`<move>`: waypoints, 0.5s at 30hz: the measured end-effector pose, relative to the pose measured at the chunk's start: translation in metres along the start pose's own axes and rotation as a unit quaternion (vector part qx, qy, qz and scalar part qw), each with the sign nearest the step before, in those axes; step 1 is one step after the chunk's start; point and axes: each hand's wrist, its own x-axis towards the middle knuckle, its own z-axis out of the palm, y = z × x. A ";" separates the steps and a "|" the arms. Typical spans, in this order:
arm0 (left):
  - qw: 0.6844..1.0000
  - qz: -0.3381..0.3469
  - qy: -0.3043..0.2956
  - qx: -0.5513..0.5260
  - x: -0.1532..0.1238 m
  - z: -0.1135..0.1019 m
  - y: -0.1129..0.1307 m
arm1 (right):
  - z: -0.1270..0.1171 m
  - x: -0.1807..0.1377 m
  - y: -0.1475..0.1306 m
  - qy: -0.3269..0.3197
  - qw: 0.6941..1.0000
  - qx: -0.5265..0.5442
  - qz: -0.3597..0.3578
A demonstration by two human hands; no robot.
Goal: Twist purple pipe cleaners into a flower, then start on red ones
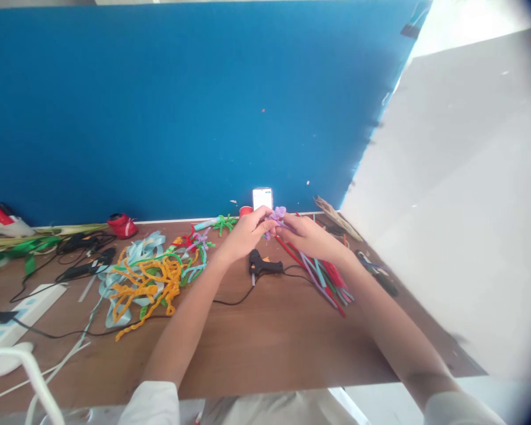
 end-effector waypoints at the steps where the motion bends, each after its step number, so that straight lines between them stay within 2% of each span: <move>1: 1.000 0.004 0.003 0.010 0.000 0.001 0.000 | 0.003 0.001 -0.001 0.025 0.998 -0.056 -0.001; 4: 1.000 0.010 0.011 -0.028 0.000 0.003 0.000 | 0.009 0.002 -0.003 0.070 0.991 -0.113 -0.005; 8: 0.997 0.006 0.032 -0.071 0.000 0.001 0.002 | 0.007 0.001 -0.007 0.098 0.994 -0.047 -0.031; 12: 0.998 -0.003 0.048 -0.049 -0.002 -0.002 0.006 | -0.001 -0.001 -0.011 0.043 0.997 0.042 -0.051; 15: 0.998 -0.008 0.023 -0.057 -0.003 -0.003 0.009 | -0.005 -0.003 -0.011 -0.018 0.979 0.202 -0.020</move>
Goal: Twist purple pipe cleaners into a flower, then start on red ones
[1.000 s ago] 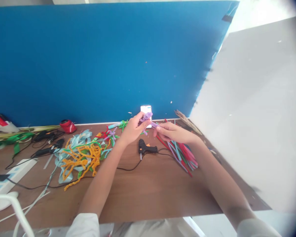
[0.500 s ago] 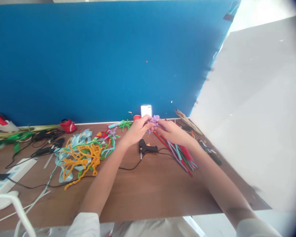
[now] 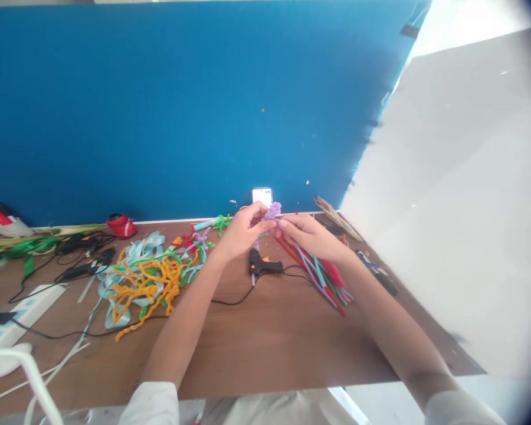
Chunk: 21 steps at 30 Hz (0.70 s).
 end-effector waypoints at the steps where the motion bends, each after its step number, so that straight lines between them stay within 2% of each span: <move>1: 1.000 -0.003 -0.005 0.001 0.000 0.000 0.000 | -0.001 -0.001 0.001 -0.024 0.998 0.057 0.025; 4: 1.000 -0.010 -0.005 0.017 0.000 0.000 0.000 | -0.004 -0.003 0.004 -0.091 0.981 0.150 0.086; 6: 1.000 -0.013 -0.002 0.029 0.000 0.000 -0.002 | -0.004 -0.003 0.005 -0.090 0.984 0.117 0.096; 9: 0.999 -0.018 0.008 0.026 0.002 0.000 -0.007 | 0.001 -0.002 0.005 -0.026 0.996 -0.052 0.065; 11: 1.000 -0.021 0.021 0.009 0.003 -0.001 -0.013 | 0.006 0.000 0.006 0.030 0.982 -0.182 0.050; 13: 0.999 -0.017 0.037 -0.007 0.005 -0.003 -0.017 | 0.009 0.002 0.007 0.074 0.966 -0.245 0.038; 17: 0.997 -0.003 0.065 -0.035 0.008 -0.004 -0.023 | 0.009 0.004 0.008 0.129 0.965 -0.228 -0.024; 21: 0.997 -0.008 0.062 -0.052 0.009 -0.003 -0.025 | 0.004 0.004 0.006 0.123 0.976 -0.175 -0.033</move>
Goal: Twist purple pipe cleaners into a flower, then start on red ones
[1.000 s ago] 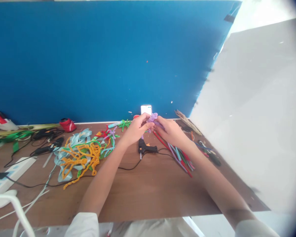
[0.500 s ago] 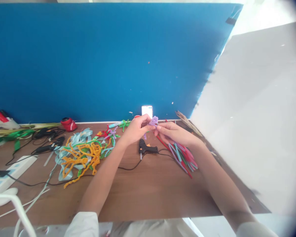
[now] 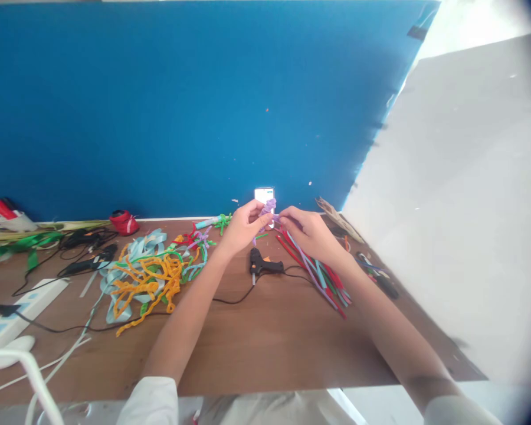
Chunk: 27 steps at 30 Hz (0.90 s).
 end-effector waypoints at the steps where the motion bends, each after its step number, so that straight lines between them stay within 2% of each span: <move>1: 1.000 -0.004 -0.004 -0.001 0.000 0.000 0.000 | -0.001 0.000 0.001 -0.010 0.999 0.037 0.018; 3: 1.000 -0.010 -0.015 0.000 0.000 0.001 0.000 | -0.002 0.000 0.004 -0.041 0.986 0.144 0.078; 5: 1.000 -0.013 -0.026 0.004 -0.001 0.002 0.001 | -0.002 0.001 0.008 -0.070 0.958 0.242 0.135; 7: 0.999 -0.014 -0.031 0.014 -0.001 0.003 0.001 | -0.002 0.001 0.013 -0.078 0.950 0.263 0.148; 9: 0.999 -0.013 -0.029 0.029 -0.001 0.004 0.001 | 0.001 0.001 0.017 -0.051 0.975 0.183 0.114; 11: 0.999 -0.013 -0.022 0.038 -0.002 0.005 0.001 | 0.004 0.001 0.019 0.002 0.998 0.021 0.052; 13: 0.999 -0.015 -0.011 0.043 -0.002 0.006 0.001 | 0.009 0.001 0.019 0.058 0.988 -0.146 -0.005; 15: 0.999 -0.017 -0.001 0.046 -0.002 0.006 0.001 | 0.012 0.001 0.018 0.080 0.968 -0.235 -0.033; 20: 0.999 -0.019 -0.009 0.045 -0.003 0.007 0.004 | 0.014 0.001 0.022 0.053 0.967 -0.241 -0.055; 27: 1.000 -0.024 -0.006 0.007 -0.002 0.009 0.003 | 0.018 0.000 0.022 0.042 0.977 -0.192 -0.085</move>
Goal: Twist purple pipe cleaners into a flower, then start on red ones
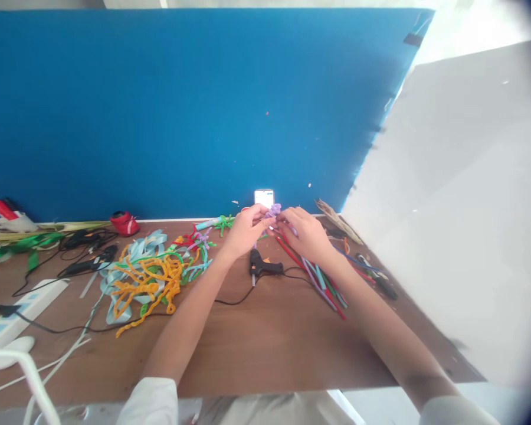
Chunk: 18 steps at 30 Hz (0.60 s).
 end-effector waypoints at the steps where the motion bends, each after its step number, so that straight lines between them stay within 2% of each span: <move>1: 1.000 -0.004 0.003 -0.009 0.000 0.000 0.000 | 0.001 0.000 -0.002 -0.004 1.000 -0.007 -0.004; 5: 0.999 -0.016 0.010 -0.038 0.000 -0.002 0.001 | 0.003 -0.002 -0.008 -0.006 0.999 -0.050 -0.013; 7: 0.999 -0.020 0.009 -0.042 0.000 -0.003 0.003 | 0.003 -0.003 -0.008 0.004 1.000 -0.030 0.009; 11: 0.999 -0.022 0.001 -0.042 -0.001 -0.002 0.004 | -0.001 -0.003 -0.008 -0.011 0.992 0.110 0.068; 15: 0.999 -0.014 0.004 -0.034 -0.001 0.000 0.004 | -0.003 -0.001 -0.011 -0.024 0.951 0.286 0.116; 18: 0.999 -0.014 0.008 -0.036 -0.001 0.001 0.004 | -0.001 0.000 -0.012 -0.039 0.929 0.339 0.142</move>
